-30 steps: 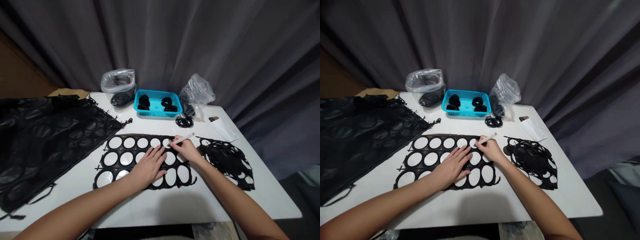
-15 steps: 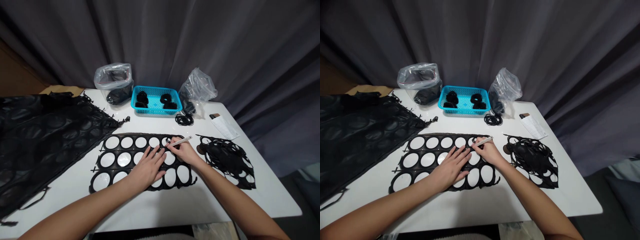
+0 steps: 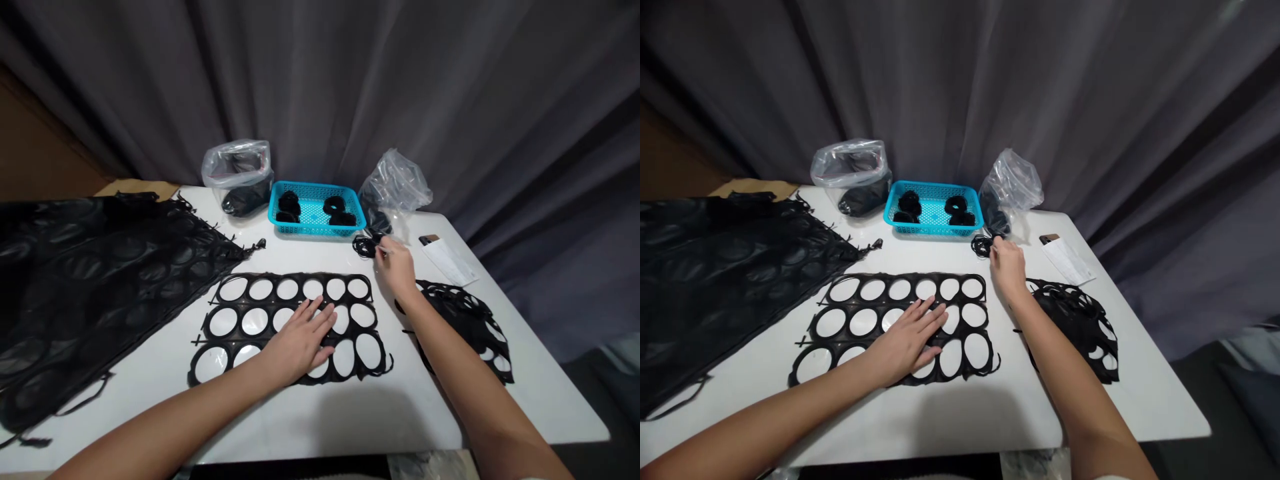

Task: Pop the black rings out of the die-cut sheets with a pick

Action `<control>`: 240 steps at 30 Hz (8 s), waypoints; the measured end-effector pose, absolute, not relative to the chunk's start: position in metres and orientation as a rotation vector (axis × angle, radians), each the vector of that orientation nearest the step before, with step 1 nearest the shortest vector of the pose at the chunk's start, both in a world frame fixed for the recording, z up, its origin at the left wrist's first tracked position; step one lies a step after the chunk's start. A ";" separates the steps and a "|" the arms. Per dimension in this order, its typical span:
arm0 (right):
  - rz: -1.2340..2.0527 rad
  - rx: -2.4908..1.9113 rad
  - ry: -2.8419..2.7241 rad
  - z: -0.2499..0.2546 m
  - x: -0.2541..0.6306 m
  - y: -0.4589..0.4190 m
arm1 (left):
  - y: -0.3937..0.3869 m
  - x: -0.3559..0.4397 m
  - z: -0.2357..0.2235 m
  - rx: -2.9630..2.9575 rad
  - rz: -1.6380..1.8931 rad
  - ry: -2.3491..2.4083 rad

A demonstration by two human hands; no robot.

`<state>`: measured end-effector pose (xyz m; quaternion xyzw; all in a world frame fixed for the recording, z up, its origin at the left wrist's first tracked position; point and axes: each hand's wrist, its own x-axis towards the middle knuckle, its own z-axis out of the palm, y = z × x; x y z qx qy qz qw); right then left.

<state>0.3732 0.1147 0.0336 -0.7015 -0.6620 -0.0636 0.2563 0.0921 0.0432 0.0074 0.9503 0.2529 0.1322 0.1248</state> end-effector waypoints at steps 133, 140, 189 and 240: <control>0.206 -1.024 -2.553 0.021 0.184 0.111 | 0.029 -0.025 -0.004 2.690 0.288 1.547; 0.267 -1.668 -1.705 0.051 0.233 0.184 | 0.029 -0.027 0.000 2.682 0.327 1.542; 1.405 -1.091 -2.020 0.030 0.118 0.063 | -0.033 -0.073 0.003 2.667 0.680 1.562; 1.075 -1.105 -2.118 0.028 0.160 0.044 | -0.034 -0.039 -0.002 2.662 0.607 1.396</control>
